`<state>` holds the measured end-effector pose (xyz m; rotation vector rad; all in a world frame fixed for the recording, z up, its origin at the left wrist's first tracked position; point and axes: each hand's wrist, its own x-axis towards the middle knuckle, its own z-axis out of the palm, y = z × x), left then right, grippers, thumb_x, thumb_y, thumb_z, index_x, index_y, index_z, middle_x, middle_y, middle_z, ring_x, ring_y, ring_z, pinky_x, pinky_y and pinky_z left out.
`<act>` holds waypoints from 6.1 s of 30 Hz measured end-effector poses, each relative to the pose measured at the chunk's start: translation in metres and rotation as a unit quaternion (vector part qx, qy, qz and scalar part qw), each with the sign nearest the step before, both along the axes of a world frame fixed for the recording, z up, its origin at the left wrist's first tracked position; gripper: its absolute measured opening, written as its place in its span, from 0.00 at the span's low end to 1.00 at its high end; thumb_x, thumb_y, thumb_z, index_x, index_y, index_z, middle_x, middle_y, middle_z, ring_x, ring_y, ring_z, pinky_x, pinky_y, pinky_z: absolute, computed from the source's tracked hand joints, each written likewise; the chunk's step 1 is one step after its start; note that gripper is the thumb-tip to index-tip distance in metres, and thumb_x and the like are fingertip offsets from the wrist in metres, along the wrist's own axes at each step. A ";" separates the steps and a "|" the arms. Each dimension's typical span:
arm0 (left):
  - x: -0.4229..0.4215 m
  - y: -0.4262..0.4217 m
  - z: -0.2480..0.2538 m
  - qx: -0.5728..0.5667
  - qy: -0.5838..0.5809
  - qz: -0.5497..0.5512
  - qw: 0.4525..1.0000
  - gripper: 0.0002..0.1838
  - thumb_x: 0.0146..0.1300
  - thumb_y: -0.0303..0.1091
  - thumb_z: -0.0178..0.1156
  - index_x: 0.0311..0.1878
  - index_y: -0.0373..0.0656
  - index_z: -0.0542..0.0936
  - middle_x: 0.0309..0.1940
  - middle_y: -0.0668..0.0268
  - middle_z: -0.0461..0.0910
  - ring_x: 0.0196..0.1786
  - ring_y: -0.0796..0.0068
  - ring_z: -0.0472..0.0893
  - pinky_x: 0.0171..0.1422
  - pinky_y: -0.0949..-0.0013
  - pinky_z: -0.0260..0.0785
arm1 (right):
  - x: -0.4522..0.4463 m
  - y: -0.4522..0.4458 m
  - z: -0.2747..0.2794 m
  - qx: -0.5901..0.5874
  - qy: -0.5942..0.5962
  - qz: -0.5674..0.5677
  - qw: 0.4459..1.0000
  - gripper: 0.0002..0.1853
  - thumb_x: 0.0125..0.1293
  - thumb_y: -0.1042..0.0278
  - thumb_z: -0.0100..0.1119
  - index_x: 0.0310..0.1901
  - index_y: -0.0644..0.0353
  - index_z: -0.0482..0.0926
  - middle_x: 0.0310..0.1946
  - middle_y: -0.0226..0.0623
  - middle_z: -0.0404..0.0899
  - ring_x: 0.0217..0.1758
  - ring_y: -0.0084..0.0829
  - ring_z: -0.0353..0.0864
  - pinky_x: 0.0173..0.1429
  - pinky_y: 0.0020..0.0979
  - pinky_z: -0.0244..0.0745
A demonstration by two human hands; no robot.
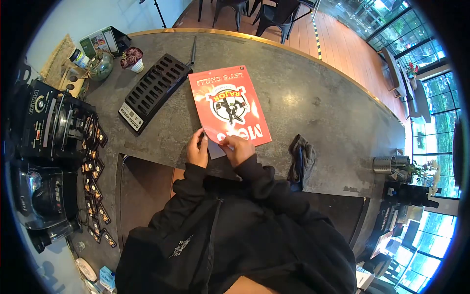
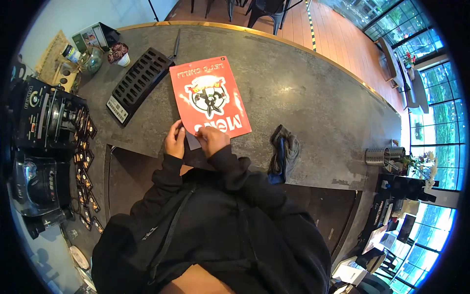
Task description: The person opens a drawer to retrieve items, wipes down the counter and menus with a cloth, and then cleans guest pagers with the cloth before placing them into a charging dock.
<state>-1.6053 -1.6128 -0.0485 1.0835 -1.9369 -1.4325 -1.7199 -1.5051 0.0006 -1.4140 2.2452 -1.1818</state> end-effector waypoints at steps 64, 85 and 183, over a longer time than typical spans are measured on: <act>0.004 -0.001 -0.016 -0.301 -0.151 -0.102 0.936 0.17 0.53 0.34 0.66 0.47 0.47 0.81 0.61 0.57 0.68 0.64 0.55 0.64 0.64 0.56 0.59 | -0.104 0.072 0.019 -0.260 -0.074 -0.341 0.900 0.22 0.58 0.76 0.62 0.53 0.64 0.67 0.27 0.36 0.78 0.27 0.22 0.79 0.30 0.23 0.75; -0.022 -0.021 -0.022 -0.345 -0.128 -0.116 0.923 0.10 0.55 0.33 0.64 0.41 0.46 0.83 0.57 0.59 0.71 0.65 0.52 0.63 0.65 0.55 0.58 | -0.131 0.078 -0.013 0.326 0.126 -0.162 0.923 0.25 0.64 0.43 0.47 0.57 0.47 0.71 0.62 0.35 0.66 0.66 0.40 0.62 0.67 0.65 0.36; 0.163 -0.200 -0.001 -0.150 -0.110 0.000 0.983 0.18 0.63 0.37 0.54 0.51 0.36 0.77 0.46 0.51 0.78 0.50 0.53 0.76 0.55 0.61 0.67 | 0.109 -0.171 -0.051 0.046 -0.173 -0.148 0.973 0.35 0.53 0.56 0.66 0.57 0.72 0.68 0.44 0.56 0.71 0.49 0.51 0.72 0.54 0.40 0.69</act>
